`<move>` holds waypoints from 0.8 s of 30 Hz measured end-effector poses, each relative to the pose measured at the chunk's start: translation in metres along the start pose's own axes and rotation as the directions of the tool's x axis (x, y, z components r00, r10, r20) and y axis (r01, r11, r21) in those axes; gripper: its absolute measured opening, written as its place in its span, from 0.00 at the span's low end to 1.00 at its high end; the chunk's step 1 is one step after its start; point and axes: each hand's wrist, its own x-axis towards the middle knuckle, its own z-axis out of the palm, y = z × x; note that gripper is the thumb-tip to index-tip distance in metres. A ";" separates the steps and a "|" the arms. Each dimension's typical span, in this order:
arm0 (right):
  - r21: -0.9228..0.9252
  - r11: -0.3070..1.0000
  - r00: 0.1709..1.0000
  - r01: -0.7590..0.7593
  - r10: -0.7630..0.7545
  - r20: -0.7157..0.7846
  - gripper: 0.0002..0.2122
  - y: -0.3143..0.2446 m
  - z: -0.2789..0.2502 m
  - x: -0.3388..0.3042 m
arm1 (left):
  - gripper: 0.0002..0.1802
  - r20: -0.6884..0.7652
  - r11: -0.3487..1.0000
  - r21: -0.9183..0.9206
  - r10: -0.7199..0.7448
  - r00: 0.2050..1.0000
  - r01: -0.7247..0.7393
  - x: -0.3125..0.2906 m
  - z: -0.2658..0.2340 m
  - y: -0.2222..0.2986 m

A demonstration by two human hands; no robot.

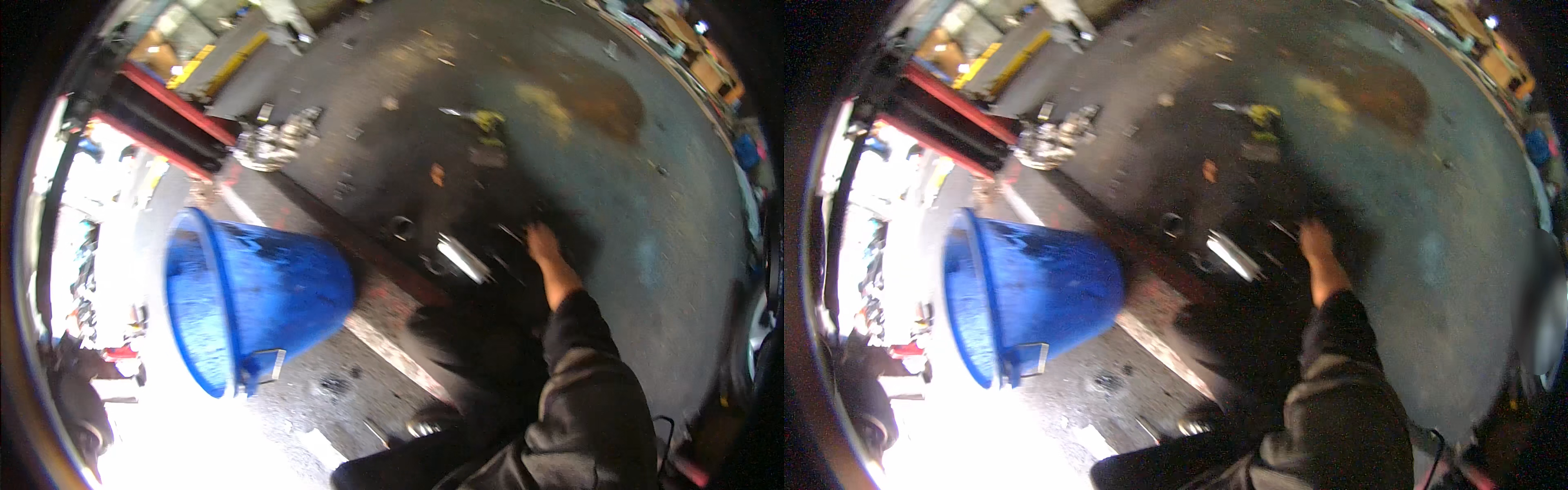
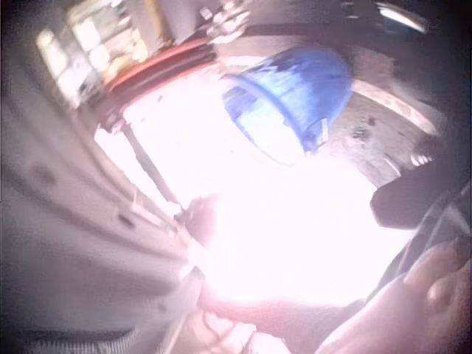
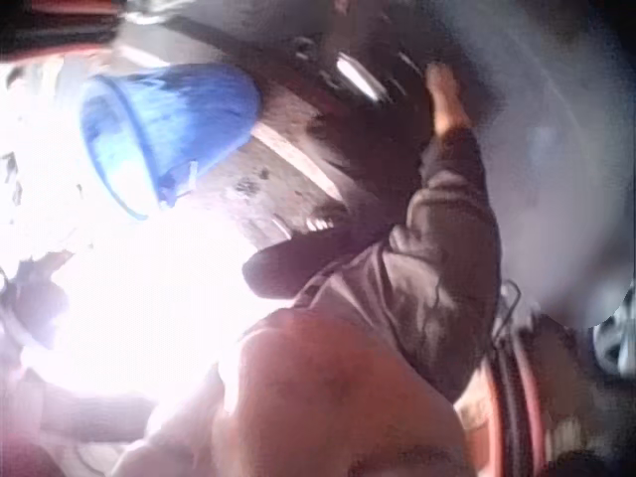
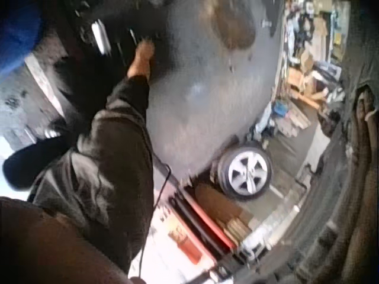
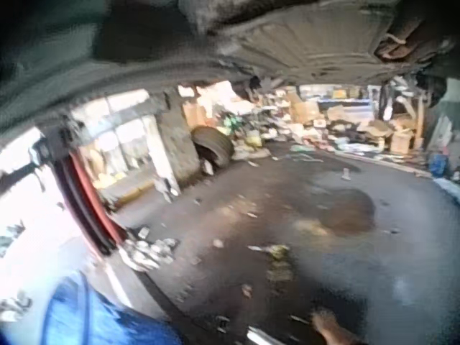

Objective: The person works under a raised car, using a pneumatic impact wrench and a flashlight to remove and install bolts on the undercarriage. A blue bucket is positioned below to catch fluids or debris.

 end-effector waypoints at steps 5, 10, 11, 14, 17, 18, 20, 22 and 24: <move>-0.204 0.974 0.981 0.097 -0.128 -0.144 0.15 0.014 0.010 0.013 | 0.33 -0.183 0.974 0.227 0.014 0.983 0.028 0.056 -0.112 -0.026; 0.100 0.970 0.962 0.220 -0.232 0.143 0.26 0.012 -0.041 -0.031 | 0.33 -0.175 0.938 0.344 0.031 0.984 0.032 0.157 -0.196 -0.039; 0.262 0.946 0.970 0.191 -0.223 0.099 0.28 0.006 -0.056 -0.049 | 0.33 -0.143 0.937 0.349 0.033 0.989 0.019 0.169 -0.204 -0.041; 0.718 0.639 0.959 0.275 -0.240 -0.153 0.29 -0.028 -0.115 -0.110 | 0.35 -0.271 0.711 0.692 0.094 0.958 0.127 0.169 -0.209 -0.053; 0.741 0.481 0.883 0.468 -0.235 -0.406 0.26 -0.073 -0.220 -0.163 | 0.31 -0.347 0.823 0.564 0.164 0.923 0.065 0.166 -0.201 -0.057; 0.762 0.451 0.884 0.465 -0.192 -0.425 0.25 -0.091 -0.261 -0.181 | 0.31 -0.335 0.831 0.556 0.198 0.921 0.024 0.166 -0.198 -0.057; 0.668 0.327 0.744 0.668 -0.303 -0.595 0.23 -0.130 -0.345 -0.221 | 0.32 -0.314 0.849 0.522 0.279 0.908 -0.080 0.168 -0.194 -0.053; 0.569 0.228 0.610 0.790 -0.375 -0.698 0.21 -0.167 -0.425 -0.266 | 0.33 -0.379 0.822 0.542 0.052 0.924 0.176 0.168 -0.191 -0.049; 0.441 0.121 0.446 0.889 -0.450 -0.774 0.19 -0.197 -0.498 -0.311 | 0.32 -0.366 0.804 0.580 0.111 0.924 0.133 0.168 -0.190 -0.044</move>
